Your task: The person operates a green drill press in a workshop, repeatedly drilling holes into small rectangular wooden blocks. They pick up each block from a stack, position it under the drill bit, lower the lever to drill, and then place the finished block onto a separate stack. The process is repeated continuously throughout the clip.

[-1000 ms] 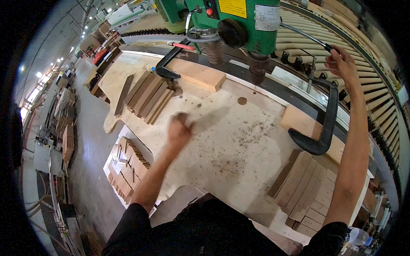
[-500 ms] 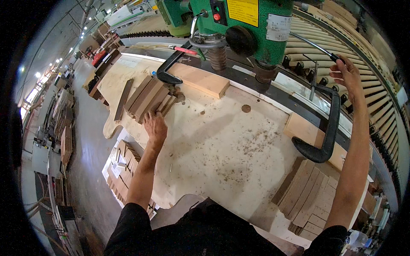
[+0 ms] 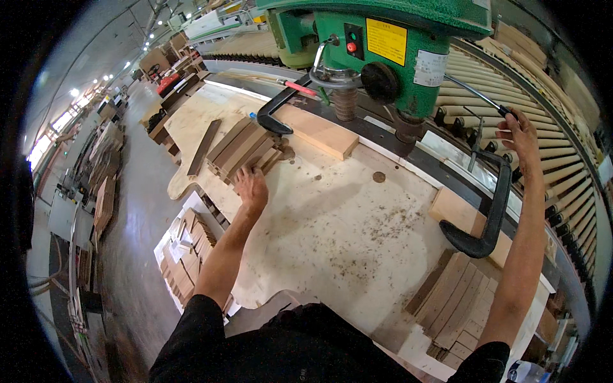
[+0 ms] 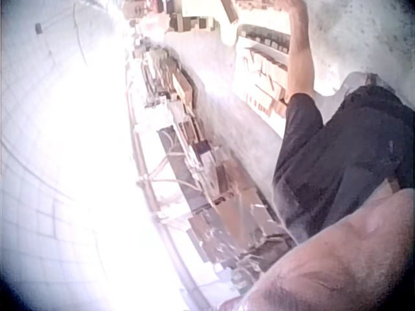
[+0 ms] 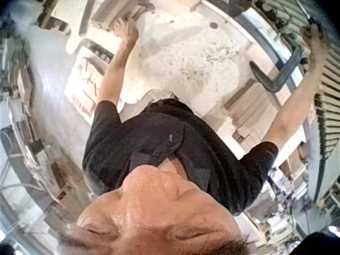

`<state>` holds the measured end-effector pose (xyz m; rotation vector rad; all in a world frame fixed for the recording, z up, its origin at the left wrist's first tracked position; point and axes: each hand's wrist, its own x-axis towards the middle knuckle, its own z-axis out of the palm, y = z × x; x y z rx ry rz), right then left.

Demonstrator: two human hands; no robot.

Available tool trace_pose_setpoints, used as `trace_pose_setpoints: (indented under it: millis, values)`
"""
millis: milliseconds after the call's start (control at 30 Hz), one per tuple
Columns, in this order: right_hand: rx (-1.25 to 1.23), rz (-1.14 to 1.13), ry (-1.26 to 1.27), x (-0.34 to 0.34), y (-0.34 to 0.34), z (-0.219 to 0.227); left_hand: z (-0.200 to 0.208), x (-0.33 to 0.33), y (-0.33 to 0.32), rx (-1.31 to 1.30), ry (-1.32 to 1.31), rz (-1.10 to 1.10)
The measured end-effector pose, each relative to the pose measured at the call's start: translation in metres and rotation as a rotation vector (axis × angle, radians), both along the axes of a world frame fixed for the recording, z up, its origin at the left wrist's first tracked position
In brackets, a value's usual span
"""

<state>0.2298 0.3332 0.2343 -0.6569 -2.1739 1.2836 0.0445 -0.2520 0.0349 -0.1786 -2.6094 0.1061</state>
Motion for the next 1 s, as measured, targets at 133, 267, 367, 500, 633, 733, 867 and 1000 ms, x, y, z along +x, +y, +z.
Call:
trace_pose_setpoints:
  millis: [133, 267, 367, 500, 633, 733, 867, 1000]
  values:
    - [0.020, -0.024, 0.015, 0.006, -0.002, 0.000, -0.010, -0.008, 0.012, -0.001, -0.009, 0.051]
    - [-0.042, 0.063, 0.105, 0.000, 0.012, -0.007, -0.029, -0.025, 0.000, -0.105, 0.004, 0.105]
    - [-0.044, 0.068, 0.094, 0.000, 0.010, -0.003, -0.012, -0.024, -0.001, -0.025, -0.079, 0.003]
    - [-0.013, 0.062, 0.100, 0.008, -0.012, 0.003, 0.041, 0.010, 0.023, 0.118, -0.167, -0.395]
    - [-0.027, 0.037, 0.055, 0.010, -0.007, 0.005, 0.039, 0.025, 0.105, 0.344, -0.405, -0.986]
    - [-0.032, 0.025, 0.049, 0.007, -0.005, 0.004, 0.028, 0.027, 0.177, 0.291, -0.446, -1.150]
    - [-0.013, 0.000, 0.048, 0.006, -0.009, 0.004, 0.018, 0.025, 0.234, 0.291, -0.356, -1.196]
    - [0.000, 0.006, 0.035, 0.004, -0.012, 0.007, -0.004, 0.037, 0.241, 0.329, -0.133, -1.077]
